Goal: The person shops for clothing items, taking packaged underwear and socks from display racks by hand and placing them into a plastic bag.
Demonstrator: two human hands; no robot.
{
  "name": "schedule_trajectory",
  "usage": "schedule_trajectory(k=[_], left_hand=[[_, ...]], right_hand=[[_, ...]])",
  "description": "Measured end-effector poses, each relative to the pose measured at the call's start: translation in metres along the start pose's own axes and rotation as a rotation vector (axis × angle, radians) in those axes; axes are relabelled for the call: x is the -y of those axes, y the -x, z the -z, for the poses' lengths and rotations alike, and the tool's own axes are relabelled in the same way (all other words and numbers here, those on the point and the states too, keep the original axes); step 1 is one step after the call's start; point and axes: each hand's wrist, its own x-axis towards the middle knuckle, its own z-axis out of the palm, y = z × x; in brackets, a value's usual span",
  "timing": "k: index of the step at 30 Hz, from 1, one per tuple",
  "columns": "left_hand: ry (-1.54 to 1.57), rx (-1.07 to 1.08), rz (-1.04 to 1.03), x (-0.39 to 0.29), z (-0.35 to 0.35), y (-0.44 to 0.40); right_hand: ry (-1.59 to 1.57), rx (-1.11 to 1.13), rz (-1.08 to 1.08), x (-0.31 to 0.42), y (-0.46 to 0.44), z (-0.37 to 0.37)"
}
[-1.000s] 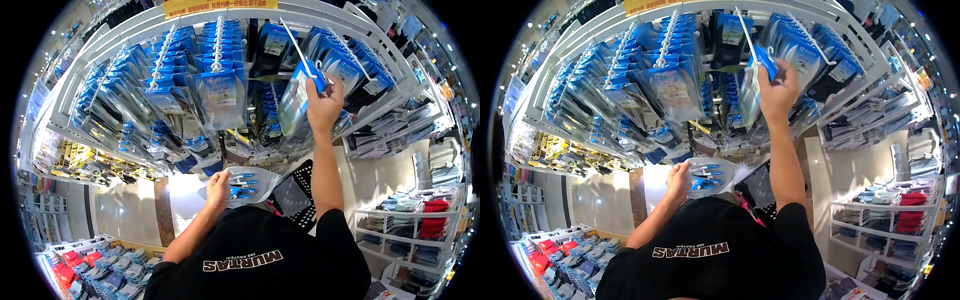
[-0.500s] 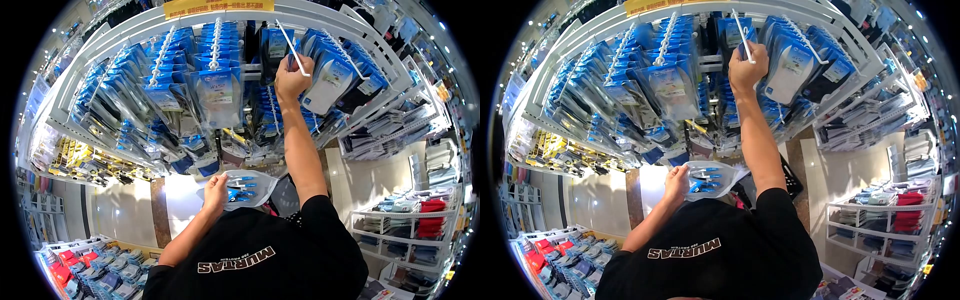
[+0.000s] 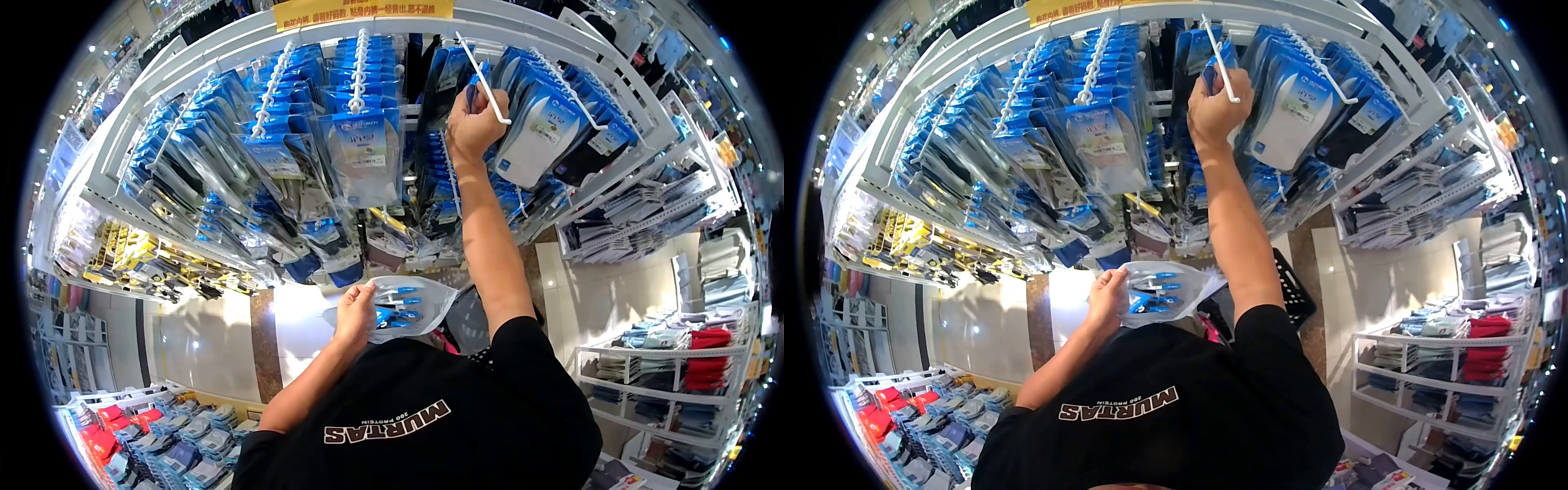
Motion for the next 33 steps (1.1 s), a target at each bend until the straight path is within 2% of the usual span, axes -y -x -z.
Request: schedule_trajectory(k=[9,12,15,22,25,28,33], left_hand=[[0.009,0.002,0.006,-0.003,-0.003,0.003],[0.006,0.012,-0.001,-0.002,-0.002,0.003],[-0.001,0.003,-0.015,-0.001,0.000,0.000],[0.002,-0.003,0.000,-0.003,0.000,0.002],[-0.018,-0.001,0.005,0.001,0.002,-0.003],[-0.043,-0.004,-0.023,0.003,0.000,-0.005],[-0.025,0.001,-0.035,-0.007,-0.005,0.000]], right_hand=[[0.027,0.048,-0.106,-0.008,-0.008,-0.028],[0.086,-0.032,0.007,-0.008,-0.011,-0.029],[-0.022,-0.071,-0.016,-0.009,-0.008,-0.029],[-0.005,-0.027,0.221,-0.019,-0.002,-0.029],[-0.007,0.023,0.187,-0.015,-0.004,-0.029],[-0.042,0.112,-0.040,-0.017,-0.001,-0.042],[-0.031,0.211,-0.070,-0.010,-0.006,-0.044]])
